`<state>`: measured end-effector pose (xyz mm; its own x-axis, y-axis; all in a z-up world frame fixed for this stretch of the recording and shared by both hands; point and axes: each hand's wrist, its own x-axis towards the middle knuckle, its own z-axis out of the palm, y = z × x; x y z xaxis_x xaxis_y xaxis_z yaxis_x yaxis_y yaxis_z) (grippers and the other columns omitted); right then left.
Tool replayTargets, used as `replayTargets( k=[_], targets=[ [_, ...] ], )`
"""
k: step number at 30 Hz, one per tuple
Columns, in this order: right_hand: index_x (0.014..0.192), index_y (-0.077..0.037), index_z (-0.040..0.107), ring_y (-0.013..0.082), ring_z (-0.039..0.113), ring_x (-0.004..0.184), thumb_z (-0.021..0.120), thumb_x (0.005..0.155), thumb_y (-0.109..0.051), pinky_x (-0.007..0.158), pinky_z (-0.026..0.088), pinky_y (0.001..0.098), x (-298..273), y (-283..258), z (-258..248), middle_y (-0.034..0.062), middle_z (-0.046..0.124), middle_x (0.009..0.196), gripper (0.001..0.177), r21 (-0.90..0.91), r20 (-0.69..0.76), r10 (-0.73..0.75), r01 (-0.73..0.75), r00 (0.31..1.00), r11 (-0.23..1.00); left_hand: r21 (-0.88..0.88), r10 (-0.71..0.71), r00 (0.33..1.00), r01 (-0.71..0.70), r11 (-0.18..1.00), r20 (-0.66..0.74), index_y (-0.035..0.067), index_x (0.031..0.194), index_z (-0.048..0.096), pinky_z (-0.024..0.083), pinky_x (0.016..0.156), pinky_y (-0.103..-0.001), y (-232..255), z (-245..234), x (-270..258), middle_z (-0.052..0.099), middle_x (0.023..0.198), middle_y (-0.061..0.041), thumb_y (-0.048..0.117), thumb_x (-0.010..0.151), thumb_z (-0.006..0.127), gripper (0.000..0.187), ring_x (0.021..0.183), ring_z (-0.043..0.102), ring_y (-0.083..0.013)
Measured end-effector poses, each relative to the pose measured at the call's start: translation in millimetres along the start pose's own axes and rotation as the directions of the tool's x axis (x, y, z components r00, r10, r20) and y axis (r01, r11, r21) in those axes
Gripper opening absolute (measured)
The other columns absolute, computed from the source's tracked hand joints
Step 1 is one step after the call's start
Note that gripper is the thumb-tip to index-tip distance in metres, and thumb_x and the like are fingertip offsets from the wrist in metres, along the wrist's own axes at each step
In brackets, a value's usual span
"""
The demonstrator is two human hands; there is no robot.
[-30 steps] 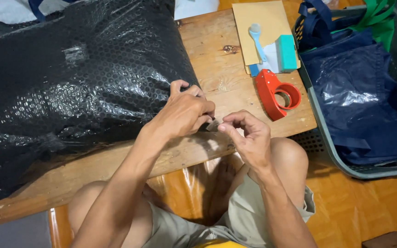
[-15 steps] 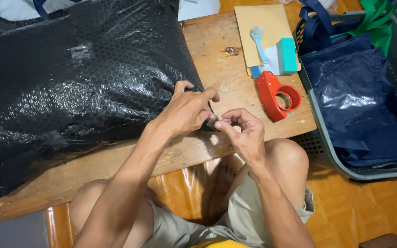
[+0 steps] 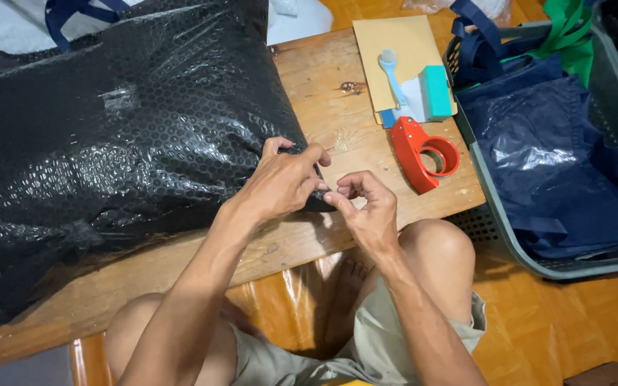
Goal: Sealing a large black bubble wrap package using a red tape dispenser
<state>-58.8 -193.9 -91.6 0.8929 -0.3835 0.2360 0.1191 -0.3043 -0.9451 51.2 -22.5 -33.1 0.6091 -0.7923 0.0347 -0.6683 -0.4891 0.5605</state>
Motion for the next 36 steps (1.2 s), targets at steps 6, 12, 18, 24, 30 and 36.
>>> replayTargets(
  k=[6,12,18,24,30,36],
  targets=[
    [0.093,-0.007,0.075,0.0131,0.069,0.068,0.094,0.072,-0.007,0.071,0.058,0.0276,-0.3,2.7,0.8,0.0064,0.072,0.075,0.028,-0.029,-0.028,-0.021,0.020,0.999,0.999,-0.039,-0.016,0.997,0.019,0.999,0.080,0.013,0.127,0.049,0.018,0.119,-0.056,18.4,-20.0,-7.4,0.080,0.091,-0.010,0.027,0.086,0.075,0.051,0.103,0.073,-0.0342],
    [0.093,-0.004,0.071,0.0077,0.064,0.067,0.093,0.074,-0.013,0.068,0.055,0.0232,-0.8,-20.7,6.0,0.0056,0.075,0.077,0.031,0.078,-0.027,0.195,-0.192,0.981,0.978,-0.004,-0.067,0.997,0.068,0.998,0.047,0.011,0.125,0.052,0.020,0.119,-0.053,16.9,-11.1,-4.0,0.080,0.085,-0.007,0.018,0.087,0.073,0.044,0.102,0.073,-0.0291],
    [0.154,-0.005,0.021,0.0181,0.069,0.090,0.088,0.074,-0.002,0.082,0.061,0.0276,-12.8,-23.6,8.6,0.0193,0.065,0.112,0.105,0.299,0.021,0.370,-0.359,0.929,0.884,0.006,-0.082,0.996,0.082,0.997,0.021,0.014,0.122,0.054,0.021,0.119,-0.052,16.8,-6.6,-2.9,0.079,0.081,-0.003,0.019,0.086,0.070,0.040,0.101,0.074,-0.0249],
    [0.152,-0.012,0.023,0.0282,0.064,0.107,0.090,0.071,-0.001,0.088,0.063,0.0315,-22.2,-5.6,28.6,0.0252,0.039,0.143,0.106,0.363,-0.068,0.400,-0.351,0.914,0.863,0.010,-0.110,0.994,0.110,0.994,-0.029,0.015,0.117,0.057,0.022,0.120,-0.051,18.1,-0.6,-1.4,0.079,0.080,-0.004,0.018,0.084,0.068,0.036,0.100,0.074,-0.0261],
    [0.109,-0.005,0.044,0.0385,0.074,0.095,0.086,0.082,-0.007,0.076,0.066,0.0345,-31.1,-20.8,26.7,0.0219,0.037,0.144,0.050,0.058,-0.192,0.079,-0.069,0.978,0.996,0.090,-0.094,0.993,0.100,0.991,-0.067,0.016,0.112,0.059,0.025,0.118,-0.051,22.8,1.2,-2.5,0.078,0.081,-0.003,0.021,0.084,0.067,0.029,0.098,0.073,-0.0255],
    [0.104,-0.013,0.068,0.0326,0.071,0.108,0.083,0.084,-0.017,0.085,0.062,0.0341,-34.9,-15.5,28.6,0.0136,0.046,0.127,0.025,-0.178,-0.183,-0.111,0.079,0.977,0.981,0.210,0.042,0.980,0.000,0.978,-0.194,0.017,0.109,0.061,0.031,0.111,-0.052,26.0,4.7,-4.8,0.070,0.098,-0.007,0.022,0.084,0.071,0.026,0.110,0.064,-0.0291]
  ],
)
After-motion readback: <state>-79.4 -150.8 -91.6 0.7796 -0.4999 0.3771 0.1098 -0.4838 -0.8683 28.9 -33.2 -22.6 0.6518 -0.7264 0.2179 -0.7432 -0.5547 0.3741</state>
